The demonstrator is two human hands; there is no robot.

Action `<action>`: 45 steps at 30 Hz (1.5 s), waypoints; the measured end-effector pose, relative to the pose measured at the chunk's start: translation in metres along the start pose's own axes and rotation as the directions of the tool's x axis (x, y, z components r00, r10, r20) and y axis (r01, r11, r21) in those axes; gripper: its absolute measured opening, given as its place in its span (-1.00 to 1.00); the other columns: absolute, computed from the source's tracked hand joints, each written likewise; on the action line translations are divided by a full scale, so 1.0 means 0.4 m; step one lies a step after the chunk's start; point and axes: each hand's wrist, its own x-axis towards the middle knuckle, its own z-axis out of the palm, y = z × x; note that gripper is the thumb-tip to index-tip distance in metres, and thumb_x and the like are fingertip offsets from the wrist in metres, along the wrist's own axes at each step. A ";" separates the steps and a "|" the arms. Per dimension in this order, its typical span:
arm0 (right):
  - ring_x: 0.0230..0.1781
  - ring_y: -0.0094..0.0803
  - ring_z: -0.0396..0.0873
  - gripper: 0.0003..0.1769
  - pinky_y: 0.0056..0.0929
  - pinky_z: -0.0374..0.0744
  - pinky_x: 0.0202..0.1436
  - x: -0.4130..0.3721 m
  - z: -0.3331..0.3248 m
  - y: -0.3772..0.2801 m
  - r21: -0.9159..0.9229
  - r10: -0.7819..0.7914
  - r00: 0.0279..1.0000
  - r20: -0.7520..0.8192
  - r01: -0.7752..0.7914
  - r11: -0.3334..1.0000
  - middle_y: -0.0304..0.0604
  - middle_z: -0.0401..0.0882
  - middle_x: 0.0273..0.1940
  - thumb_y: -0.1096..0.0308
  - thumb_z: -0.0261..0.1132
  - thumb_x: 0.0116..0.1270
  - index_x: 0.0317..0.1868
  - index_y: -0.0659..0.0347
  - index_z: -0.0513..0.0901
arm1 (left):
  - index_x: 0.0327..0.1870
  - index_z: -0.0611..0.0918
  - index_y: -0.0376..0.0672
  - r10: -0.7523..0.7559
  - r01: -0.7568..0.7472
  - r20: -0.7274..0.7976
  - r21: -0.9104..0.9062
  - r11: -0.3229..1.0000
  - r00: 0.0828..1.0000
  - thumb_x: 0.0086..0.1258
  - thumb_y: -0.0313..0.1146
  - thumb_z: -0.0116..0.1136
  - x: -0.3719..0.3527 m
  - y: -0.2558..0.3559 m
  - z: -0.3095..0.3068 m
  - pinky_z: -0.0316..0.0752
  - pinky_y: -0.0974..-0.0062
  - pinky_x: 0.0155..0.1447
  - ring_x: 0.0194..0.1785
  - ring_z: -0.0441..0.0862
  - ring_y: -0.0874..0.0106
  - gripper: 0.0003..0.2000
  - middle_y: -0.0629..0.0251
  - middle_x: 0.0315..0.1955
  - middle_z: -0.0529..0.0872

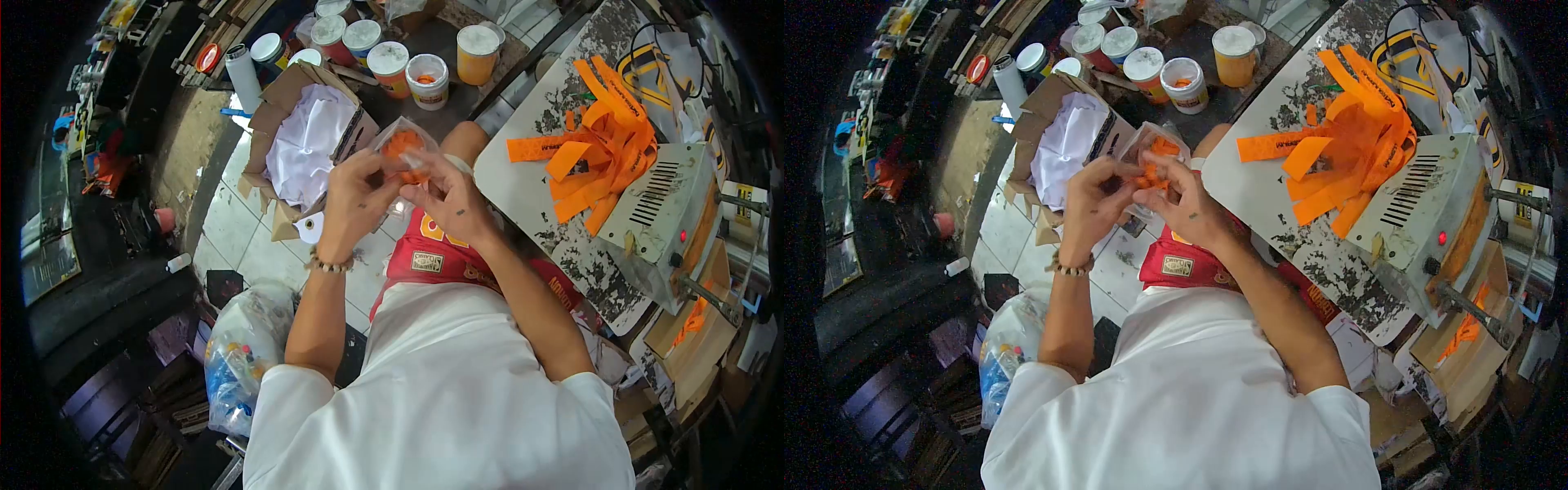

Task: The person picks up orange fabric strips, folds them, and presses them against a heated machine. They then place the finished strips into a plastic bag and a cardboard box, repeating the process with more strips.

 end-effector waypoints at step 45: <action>-0.12 0.07 0.62 -0.87 -0.17 0.58 -0.06 -0.071 -0.052 0.135 -0.361 -0.055 0.971 0.231 0.138 0.922 0.07 0.65 -0.19 0.51 0.18 0.36 -0.13 0.32 0.60 | -0.01 0.63 -0.25 -0.197 -0.098 0.427 0.578 0.810 0.883 0.16 -0.14 0.33 0.258 -0.280 0.159 0.57 0.23 0.07 -0.05 0.70 0.07 -0.56 -0.02 -0.14 0.72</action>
